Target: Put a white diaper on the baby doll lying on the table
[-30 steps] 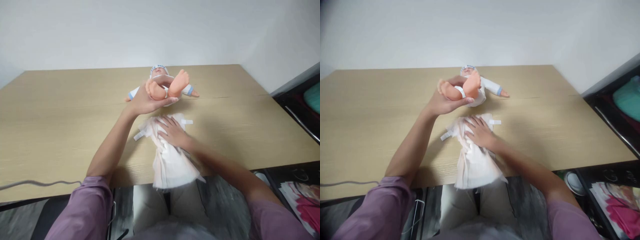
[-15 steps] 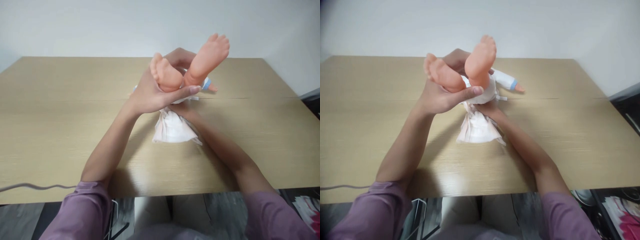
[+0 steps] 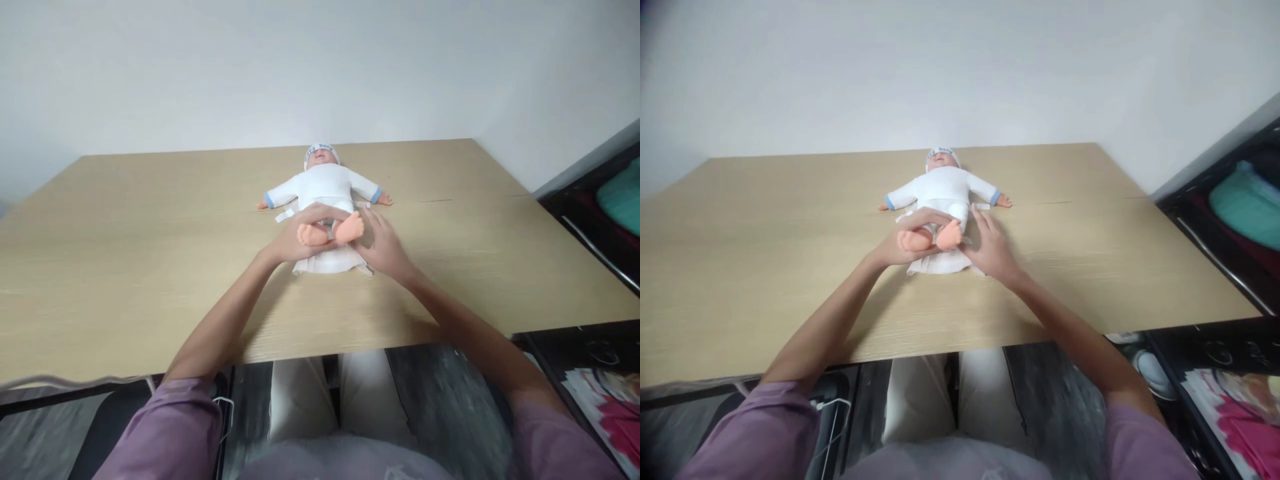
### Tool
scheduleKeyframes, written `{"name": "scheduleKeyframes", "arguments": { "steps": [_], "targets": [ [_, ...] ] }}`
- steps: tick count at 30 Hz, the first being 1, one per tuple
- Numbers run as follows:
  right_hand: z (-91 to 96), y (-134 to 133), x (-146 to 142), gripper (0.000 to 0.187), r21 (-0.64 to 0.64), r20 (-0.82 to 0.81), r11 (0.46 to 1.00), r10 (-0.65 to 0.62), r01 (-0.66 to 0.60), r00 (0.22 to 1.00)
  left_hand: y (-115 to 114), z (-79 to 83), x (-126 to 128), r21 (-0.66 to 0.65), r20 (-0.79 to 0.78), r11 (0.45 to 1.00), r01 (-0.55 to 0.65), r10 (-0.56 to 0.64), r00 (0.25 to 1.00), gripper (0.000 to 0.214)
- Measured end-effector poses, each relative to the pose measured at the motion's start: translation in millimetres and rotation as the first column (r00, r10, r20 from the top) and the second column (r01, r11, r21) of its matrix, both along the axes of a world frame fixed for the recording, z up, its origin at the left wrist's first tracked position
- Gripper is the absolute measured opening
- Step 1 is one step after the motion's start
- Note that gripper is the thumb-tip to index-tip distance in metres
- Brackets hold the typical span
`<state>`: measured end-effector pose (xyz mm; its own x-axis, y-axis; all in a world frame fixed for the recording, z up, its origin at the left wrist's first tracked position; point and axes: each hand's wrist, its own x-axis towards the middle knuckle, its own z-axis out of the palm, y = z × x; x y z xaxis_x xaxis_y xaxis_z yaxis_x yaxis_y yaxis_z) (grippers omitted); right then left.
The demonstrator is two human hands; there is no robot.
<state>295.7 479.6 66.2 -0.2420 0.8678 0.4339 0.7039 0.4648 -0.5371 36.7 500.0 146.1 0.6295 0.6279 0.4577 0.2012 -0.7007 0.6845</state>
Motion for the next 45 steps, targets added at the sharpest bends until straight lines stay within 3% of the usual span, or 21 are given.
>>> {"name": "scheduleKeyframes", "arguments": {
  "steps": [3,6,8,13,17,21,27,31,33,37,41,45],
  "targets": [
    [10.6,-12,-4,0.087,0.067,-0.028,0.986,0.152,-0.15,0.988,-13,-11.1,-6,0.051,-0.017,0.998,0.035,-0.034,0.999,0.043],
    [14.1,-11,6,0.069,0.11,0.083,0.906,0.4,-0.408,0.913,-21,-24.9,-26,0.087,-0.086,0.994,-0.063,0.07,0.994,0.05],
    [7.2,-4,21,0.057,0.103,0.17,0.858,0.484,-0.504,0.858,-23,-37.2,-47,0.101,-0.148,0.989,-0.112,0.126,0.981,0.046],
    [-23.6,15,52,0.04,0.055,0.278,0.864,0.468,-0.501,0.839,-22,-72.8,-92,0.162,-0.329,0.978,-0.132,0.179,0.927,0.041],
    [-29.0,18,56,0.045,0.064,0.309,0.864,0.459,-0.5,0.833,-21,-87.3,-103,0.185,-0.402,0.978,-0.092,0.161,0.901,0.045],
    [-22.6,17,56,0.049,0.079,0.27,0.849,0.487,-0.523,0.831,-21,-84.8,-102,0.174,-0.417,0.983,-0.054,0.123,0.9,0.041],
    [-21.1,23,57,0.042,-0.015,0.086,0.844,0.535,-0.536,0.84,-28,-75.8,-98,0.081,-0.424,0.992,-0.093,0.119,0.898,0.044],
    [-12.6,16,52,0.044,-0.07,-0.018,0.84,0.539,-0.538,0.842,-43,-74.7,-80,0.121,-0.446,0.975,-0.189,0.223,0.867,0.046],
    [-6.7,3,45,0.042,-0.092,0.032,0.873,0.484,-0.479,0.875,-51,-76.8,-68,0.161,-0.446,0.954,-0.253,0.299,0.844,0.055],
    [-4.7,-30,21,0.08,-0.047,0.284,0.949,0.311,-0.311,0.907,-62,-82.5,-48,0.245,-0.445,0.9,-0.362,0.436,0.782,0.028],
    [-7.3,-38,5,0.044,0.002,0.338,0.979,0.192,-0.204,0.921,-54,-78.2,-43,0.26,-0.422,0.873,-0.413,0.487,0.764,0.017],
    [7.1,-6,2,0.034,-0.026,0.215,0.998,0.066,-0.061,0.974,-22,-58.0,-44,0.13,-0.334,0.875,-0.466,0.482,0.81,0.025]
  ]
}}
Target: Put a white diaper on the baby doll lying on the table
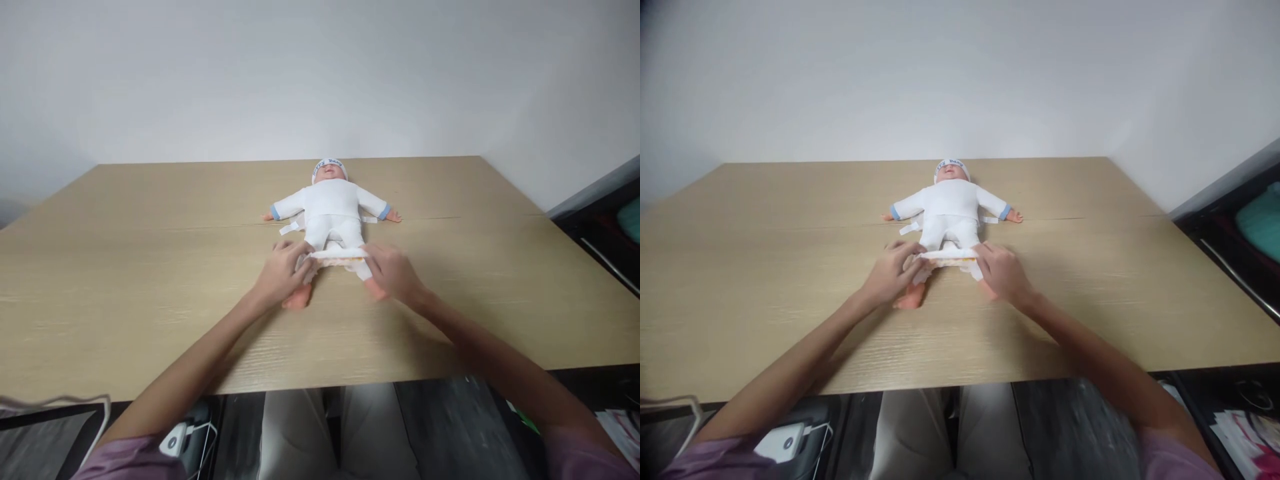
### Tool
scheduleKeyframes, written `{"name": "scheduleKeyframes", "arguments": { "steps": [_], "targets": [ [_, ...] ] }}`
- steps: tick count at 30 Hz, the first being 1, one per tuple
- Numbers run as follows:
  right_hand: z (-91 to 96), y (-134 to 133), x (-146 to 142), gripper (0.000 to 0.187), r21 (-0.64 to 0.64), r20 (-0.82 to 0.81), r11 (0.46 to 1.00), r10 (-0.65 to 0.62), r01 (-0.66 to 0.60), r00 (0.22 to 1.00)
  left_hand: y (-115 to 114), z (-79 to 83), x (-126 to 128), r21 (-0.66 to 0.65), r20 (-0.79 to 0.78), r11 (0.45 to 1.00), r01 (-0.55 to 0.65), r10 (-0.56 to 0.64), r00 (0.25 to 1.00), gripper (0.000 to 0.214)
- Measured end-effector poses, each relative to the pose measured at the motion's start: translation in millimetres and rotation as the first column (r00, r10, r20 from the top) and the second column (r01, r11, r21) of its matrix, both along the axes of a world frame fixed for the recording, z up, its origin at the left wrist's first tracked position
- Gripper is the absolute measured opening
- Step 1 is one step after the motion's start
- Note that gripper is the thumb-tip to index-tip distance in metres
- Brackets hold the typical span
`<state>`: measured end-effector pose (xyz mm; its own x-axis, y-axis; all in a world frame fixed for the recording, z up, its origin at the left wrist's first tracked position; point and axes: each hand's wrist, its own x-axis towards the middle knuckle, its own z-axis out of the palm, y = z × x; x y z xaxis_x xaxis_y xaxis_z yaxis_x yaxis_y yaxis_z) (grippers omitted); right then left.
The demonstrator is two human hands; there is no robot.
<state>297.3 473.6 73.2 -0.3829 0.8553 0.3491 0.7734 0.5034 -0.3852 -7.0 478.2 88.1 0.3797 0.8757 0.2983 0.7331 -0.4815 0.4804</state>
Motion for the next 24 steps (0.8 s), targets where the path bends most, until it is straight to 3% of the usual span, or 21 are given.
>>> {"name": "scheduleKeyframes", "arguments": {
  "steps": [6,11,14,18,24],
  "targets": [
    [17.9,90,-13,0.026,0.141,-0.294,0.99,0.039,0.003,0.955,84,31.0,7,-0.004,0.282,1.0,-0.001,0.002,0.959,0.026],
    [6.8,165,-26,0.025,-0.138,-0.418,0.99,-0.089,0.034,0.904,156,23.3,19,-0.332,0.512,0.943,0.0,0.18,0.84,0.024],
    [-2.1,188,-30,0.026,-0.259,-0.487,0.966,-0.12,-0.011,0.865,178,8.6,26,-0.423,0.608,0.905,0.039,0.251,0.753,0.026],
    [-9.8,177,-30,0.025,-0.301,-0.529,0.953,-0.151,-0.018,0.835,165,-7.5,22,-0.453,0.643,0.885,0.106,0.242,0.726,0.03],
    [-8.0,110,-18,0.044,-0.398,-0.543,0.908,-0.116,-0.133,0.832,98,-11.1,7,-0.555,0.731,0.771,0.311,0.274,0.625,0.045]
  ]
}}
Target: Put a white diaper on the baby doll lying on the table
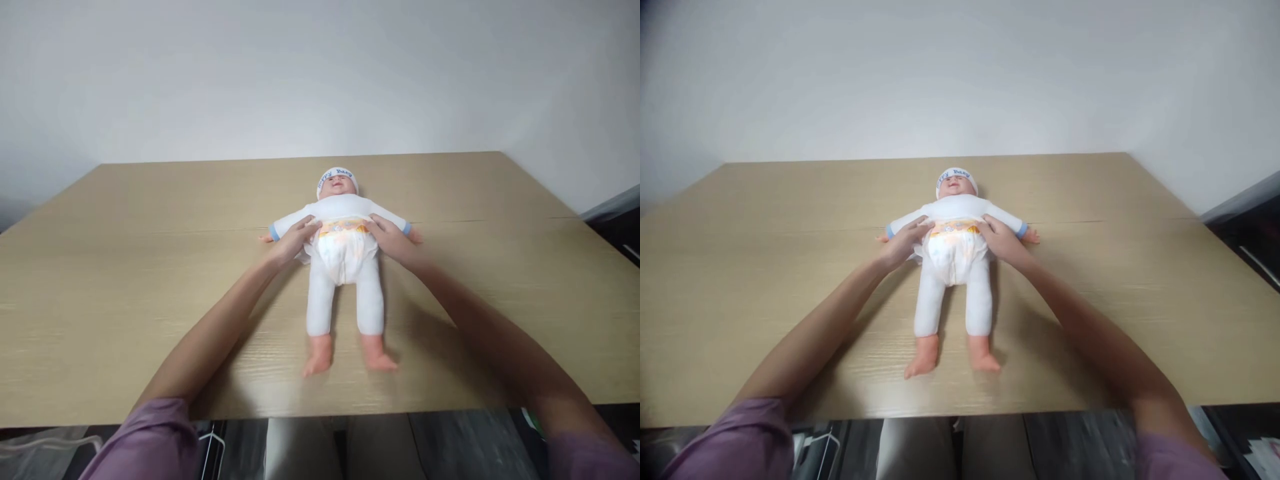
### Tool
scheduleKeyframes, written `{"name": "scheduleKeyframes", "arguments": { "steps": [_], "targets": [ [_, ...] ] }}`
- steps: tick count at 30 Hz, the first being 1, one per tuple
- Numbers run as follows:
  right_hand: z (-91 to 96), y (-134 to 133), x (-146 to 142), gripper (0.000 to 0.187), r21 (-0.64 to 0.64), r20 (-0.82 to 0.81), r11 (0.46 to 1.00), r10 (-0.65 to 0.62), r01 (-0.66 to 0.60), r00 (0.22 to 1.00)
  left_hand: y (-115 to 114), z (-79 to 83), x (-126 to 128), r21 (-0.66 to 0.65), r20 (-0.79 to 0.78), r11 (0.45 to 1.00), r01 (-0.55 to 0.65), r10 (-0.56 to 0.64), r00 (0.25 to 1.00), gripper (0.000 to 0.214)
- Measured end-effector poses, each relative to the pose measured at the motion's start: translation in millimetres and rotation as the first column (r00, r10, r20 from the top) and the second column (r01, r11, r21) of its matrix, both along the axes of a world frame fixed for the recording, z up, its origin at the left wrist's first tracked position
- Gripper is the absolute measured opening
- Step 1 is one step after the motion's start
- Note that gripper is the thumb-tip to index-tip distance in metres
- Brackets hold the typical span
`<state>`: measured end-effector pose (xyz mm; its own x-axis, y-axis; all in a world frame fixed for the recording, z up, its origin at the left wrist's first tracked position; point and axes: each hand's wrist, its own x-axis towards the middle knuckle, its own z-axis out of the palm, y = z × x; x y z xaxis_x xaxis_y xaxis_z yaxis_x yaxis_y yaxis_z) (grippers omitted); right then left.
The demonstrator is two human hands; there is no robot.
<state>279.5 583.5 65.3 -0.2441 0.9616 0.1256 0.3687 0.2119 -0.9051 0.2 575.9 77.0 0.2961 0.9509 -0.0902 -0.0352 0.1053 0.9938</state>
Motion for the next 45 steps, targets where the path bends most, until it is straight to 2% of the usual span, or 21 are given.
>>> {"name": "scheduleKeyframes", "arguments": {
  "steps": [3,6,9,13,15,18,20,23,24,26,28,30,32,34,37,39,42,45],
  "targets": [
    [10.5,-26,6,0.053,-0.028,0.0,1.0,0.013,-0.013,1.0,-22,2.8,2,-0.064,0.079,0.998,-0.007,0.012,0.997,0.048],
    [23.6,-41,10,0.057,-0.05,-0.012,0.998,-0.035,0.034,0.999,-34,4.3,7,-0.09,0.167,0.995,-0.051,0.065,0.984,0.052],
    [28.2,-45,12,0.058,-0.086,-0.026,0.994,-0.066,0.064,0.997,-42,4.9,7,-0.057,0.11,0.991,-0.121,0.127,0.986,0.058],
    [13.7,-33,12,0.063,-0.141,-0.171,0.986,-0.115,0.091,0.979,-49,3.9,2,0.006,-0.002,0.988,-0.156,0.156,0.988,0.069],
    [2.4,-26,10,0.066,-0.139,-0.243,0.984,-0.141,0.109,0.96,-49,0.8,-1,-0.023,0.031,0.989,-0.148,0.149,0.988,0.069],
    [-12.0,-25,10,0.062,-0.059,-0.28,0.986,-0.166,0.155,0.946,-45,-7.8,-6,-0.06,0.078,0.985,-0.165,0.169,0.983,0.071],
    [-18.4,-33,16,0.053,0.032,-0.21,0.974,-0.214,0.225,0.954,-42,-13.5,-11,-0.067,0.066,0.98,-0.187,0.191,0.979,0.072],
    [-24.4,-52,34,0.037,0.25,0.099,0.92,-0.334,0.301,0.937,-39,-13.9,-19,-0.052,0.022,0.97,-0.237,0.238,0.971,0.064],
    [-26.0,-58,40,0.033,0.319,0.217,0.901,-0.37,0.293,0.903,-39,-10.6,-20,-0.007,-0.018,0.962,-0.272,0.271,0.962,0.059],
    [-29.0,-68,50,0.029,0.396,0.402,0.883,-0.412,0.25,0.818,-40,1.2,-16,0.179,-0.141,0.931,-0.318,0.344,0.928,0.045],
    [-31.9,-71,54,0.028,0.401,0.511,0.885,-0.432,0.238,0.743,-44,17.4,-4,0.435,-0.277,0.864,-0.254,0.396,0.875,0.033],
    [-34.4,-71,54,0.026,0.383,0.57,0.887,-0.447,0.258,0.689,-46,32.4,17,0.621,-0.401,0.782,-0.051,0.373,0.837,0.03],
    [-36.3,-68,53,0.026,0.356,0.592,0.891,-0.448,0.282,0.67,-47,41.4,41,0.693,-0.526,0.699,0.175,0.325,0.786,0.03],
    [-37.9,-66,52,0.029,0.322,0.586,0.899,-0.435,0.296,0.684,-44,42.7,64,0.683,-0.64,0.648,0.336,0.311,0.703,0.032],
    [-40.5,-65,54,0.035,0.282,0.567,0.901,-0.433,0.329,0.701,-35,36.7,85,0.651,-0.729,0.642,0.405,0.378,0.571,0.036],
    [-42.2,-65,56,0.036,0.263,0.558,0.9,-0.435,0.347,0.707,-31,33.2,89,0.637,-0.753,0.65,0.415,0.409,0.515,0.04],
    [-42.4,-63,62,0.035,0.221,0.507,0.916,-0.401,0.335,0.763,-27,31.3,89,0.623,-0.77,0.657,0.426,0.418,0.482,0.046],
    [-36.4,-60,70,0.043,0.123,0.326,0.948,-0.319,0.295,0.89,-26,30.3,89,0.62,-0.765,0.673,0.403,0.406,0.5,0.049]
  ]
}}
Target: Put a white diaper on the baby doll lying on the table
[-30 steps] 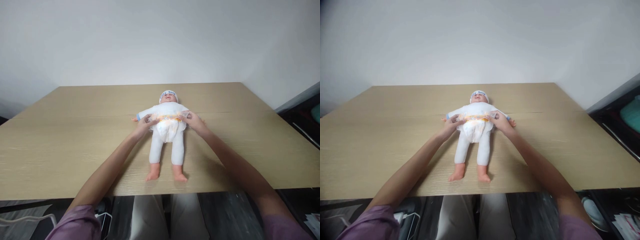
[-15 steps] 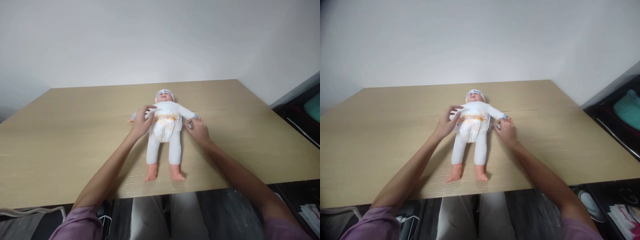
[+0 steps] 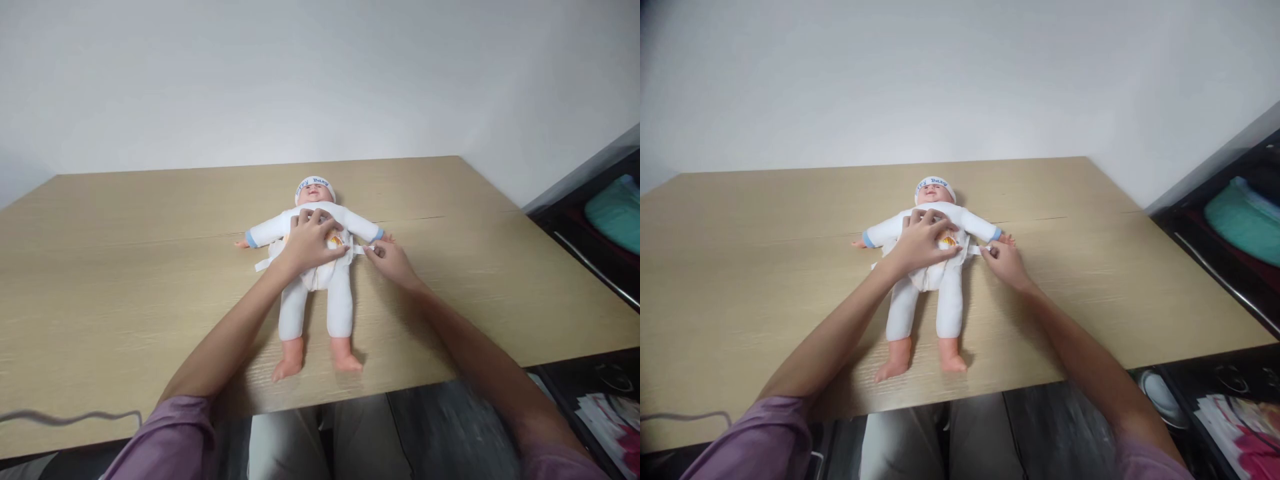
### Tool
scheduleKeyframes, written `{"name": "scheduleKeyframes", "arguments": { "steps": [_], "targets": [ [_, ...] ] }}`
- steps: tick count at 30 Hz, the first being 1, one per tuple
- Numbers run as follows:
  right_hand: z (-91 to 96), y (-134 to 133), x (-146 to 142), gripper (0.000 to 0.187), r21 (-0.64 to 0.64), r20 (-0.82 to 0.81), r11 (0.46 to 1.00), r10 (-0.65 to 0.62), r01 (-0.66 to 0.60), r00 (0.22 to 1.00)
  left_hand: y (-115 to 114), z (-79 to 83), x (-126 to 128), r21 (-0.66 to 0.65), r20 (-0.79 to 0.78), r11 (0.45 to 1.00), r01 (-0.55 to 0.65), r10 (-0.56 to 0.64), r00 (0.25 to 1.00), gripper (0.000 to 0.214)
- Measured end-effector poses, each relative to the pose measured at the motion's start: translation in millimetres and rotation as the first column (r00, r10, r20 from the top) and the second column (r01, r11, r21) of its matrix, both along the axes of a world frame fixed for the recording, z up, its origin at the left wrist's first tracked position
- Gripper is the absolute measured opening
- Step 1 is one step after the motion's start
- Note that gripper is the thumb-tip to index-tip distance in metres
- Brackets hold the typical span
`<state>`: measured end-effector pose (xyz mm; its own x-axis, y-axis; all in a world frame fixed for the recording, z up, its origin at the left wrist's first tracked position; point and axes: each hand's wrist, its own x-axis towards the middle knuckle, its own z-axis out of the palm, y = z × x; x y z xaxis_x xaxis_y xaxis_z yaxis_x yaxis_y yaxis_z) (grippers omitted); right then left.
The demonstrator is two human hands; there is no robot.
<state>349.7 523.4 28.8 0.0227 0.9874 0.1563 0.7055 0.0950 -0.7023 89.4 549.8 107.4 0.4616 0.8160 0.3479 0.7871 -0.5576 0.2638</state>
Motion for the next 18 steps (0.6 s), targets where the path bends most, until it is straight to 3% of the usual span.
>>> {"name": "scheduleKeyframes", "arguments": {
  "steps": [3,5,11,15,18],
  "targets": [
    [13.6,2,3,0.048,-0.023,-0.256,0.993,0.103,-0.113,0.961,-1,-2.1,1,-0.013,0.052,1.0,-0.01,0.011,0.999,0.05],
    [25.1,2,-2,0.047,-0.006,-0.319,0.987,0.152,-0.163,0.936,-1,-3.1,2,-0.014,0.076,1.0,-0.011,0.012,0.997,0.05],
    [50.1,19,-49,0.04,0.042,-0.259,0.961,0.273,-0.272,0.927,-3,-4.6,3,-0.034,0.095,0.999,-0.019,0.022,0.995,0.048],
    [51.6,33,-72,0.035,-0.022,-0.264,0.952,0.288,-0.304,0.92,-1,-5.8,4,-0.037,0.088,0.999,-0.029,0.032,0.996,0.048],
    [48.5,27,-76,0.03,0.061,-0.276,0.964,0.267,-0.261,0.923,4,-1.3,-6,-0.12,0.082,0.993,0.023,-0.013,0.997,0.054]
  ]
}}
